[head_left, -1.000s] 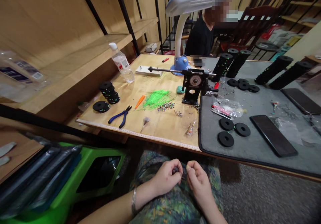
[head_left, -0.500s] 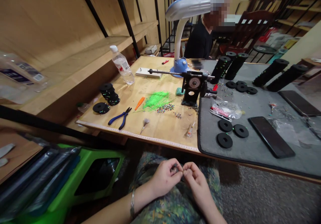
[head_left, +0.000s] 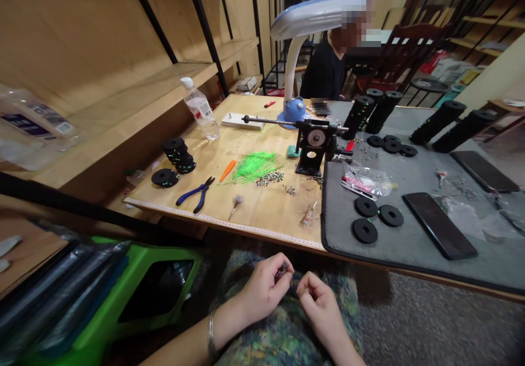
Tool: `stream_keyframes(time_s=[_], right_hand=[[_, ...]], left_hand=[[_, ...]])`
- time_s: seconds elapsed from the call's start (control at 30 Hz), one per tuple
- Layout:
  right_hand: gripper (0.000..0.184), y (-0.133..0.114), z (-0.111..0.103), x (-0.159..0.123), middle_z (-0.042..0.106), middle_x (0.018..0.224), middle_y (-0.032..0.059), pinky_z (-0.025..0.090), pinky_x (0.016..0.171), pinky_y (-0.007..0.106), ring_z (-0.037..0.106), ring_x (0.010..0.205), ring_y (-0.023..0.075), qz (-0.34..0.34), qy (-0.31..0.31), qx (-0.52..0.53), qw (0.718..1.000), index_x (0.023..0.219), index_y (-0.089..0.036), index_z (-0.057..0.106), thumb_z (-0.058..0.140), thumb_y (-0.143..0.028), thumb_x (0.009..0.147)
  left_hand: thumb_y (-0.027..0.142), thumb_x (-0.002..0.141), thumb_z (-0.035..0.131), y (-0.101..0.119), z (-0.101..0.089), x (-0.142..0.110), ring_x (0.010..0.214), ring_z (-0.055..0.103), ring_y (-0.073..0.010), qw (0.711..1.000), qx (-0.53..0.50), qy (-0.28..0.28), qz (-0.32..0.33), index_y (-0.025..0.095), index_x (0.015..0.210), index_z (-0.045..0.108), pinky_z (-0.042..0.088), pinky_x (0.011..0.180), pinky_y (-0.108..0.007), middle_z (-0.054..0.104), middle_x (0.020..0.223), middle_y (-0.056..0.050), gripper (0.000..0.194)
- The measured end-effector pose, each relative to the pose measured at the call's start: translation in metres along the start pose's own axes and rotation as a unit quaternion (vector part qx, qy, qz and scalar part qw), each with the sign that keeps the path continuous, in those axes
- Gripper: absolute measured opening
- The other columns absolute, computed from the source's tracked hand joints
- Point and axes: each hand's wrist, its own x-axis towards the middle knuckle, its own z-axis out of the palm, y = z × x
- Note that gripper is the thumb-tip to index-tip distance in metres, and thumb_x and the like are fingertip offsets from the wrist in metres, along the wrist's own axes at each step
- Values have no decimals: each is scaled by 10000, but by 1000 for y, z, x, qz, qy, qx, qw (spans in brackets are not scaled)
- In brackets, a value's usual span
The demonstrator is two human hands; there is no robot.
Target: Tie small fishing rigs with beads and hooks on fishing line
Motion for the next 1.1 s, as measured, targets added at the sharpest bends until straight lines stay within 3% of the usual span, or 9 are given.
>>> stream_keyframes(time_s=[0.2,0.4,0.63,0.77,0.87,0.97,1.03,1.1], right_hand=[[122,-1,-2,0,417,559,-55,295,522,236,360,536,120,20,17,55,998,603,-202,470,528,-267,689],[224,6,-3,-3,297,493,-110,147,437,213,197,441,79,81,8,196,977,648,-212,473,603,-365,746],[322,-4,-2,-5,327,433,-121,120,423,208,181,415,63,102,-1,298,949,663,-198,503,684,-448,753],[343,-11,-4,-3,354,408,-115,123,419,198,192,405,54,108,-4,328,939,654,-186,525,714,-460,733],[359,-14,-6,-1,377,400,-110,131,398,191,210,385,49,116,-11,329,937,665,-182,538,728,-483,717],[363,-17,-8,2,402,401,-106,143,380,185,233,368,48,112,-22,322,940,686,-183,543,724,-495,725],[362,-17,-8,3,429,411,-100,161,379,179,255,367,50,104,-26,315,943,698,-183,543,721,-495,734],[361,-18,-7,4,460,426,-92,185,384,174,279,371,51,98,-29,304,947,701,-182,540,717,-494,747]], left_hand=[[188,860,480,2,-6,2,612,501,-127,999,29,22,38,176,813,564,367,591,-237,552,698,5,97],[229,917,442,3,-37,20,677,538,-149,990,93,90,61,187,844,555,412,646,-255,573,744,-13,141],[161,895,457,6,-54,65,851,567,-232,929,329,105,131,163,939,600,464,764,-352,620,894,-87,149],[106,834,539,11,-55,77,1024,545,-269,908,375,85,169,174,1066,600,455,883,-407,644,1061,-106,249],[116,836,548,20,-55,70,1171,472,-304,908,353,118,191,188,1117,598,383,977,-470,612,1218,-114,295],[200,866,539,33,-50,53,1039,534,-277,947,250,120,164,181,1022,642,407,917,-429,665,1064,-106,189],[276,842,587,37,-41,41,810,573,-203,988,117,47,89,170,897,663,451,744,-316,664,852,-67,141],[320,783,648,35,-30,33,625,524,-140,997,-30,-63,-15,150,835,663,406,584,-244,616,693,-15,179]])
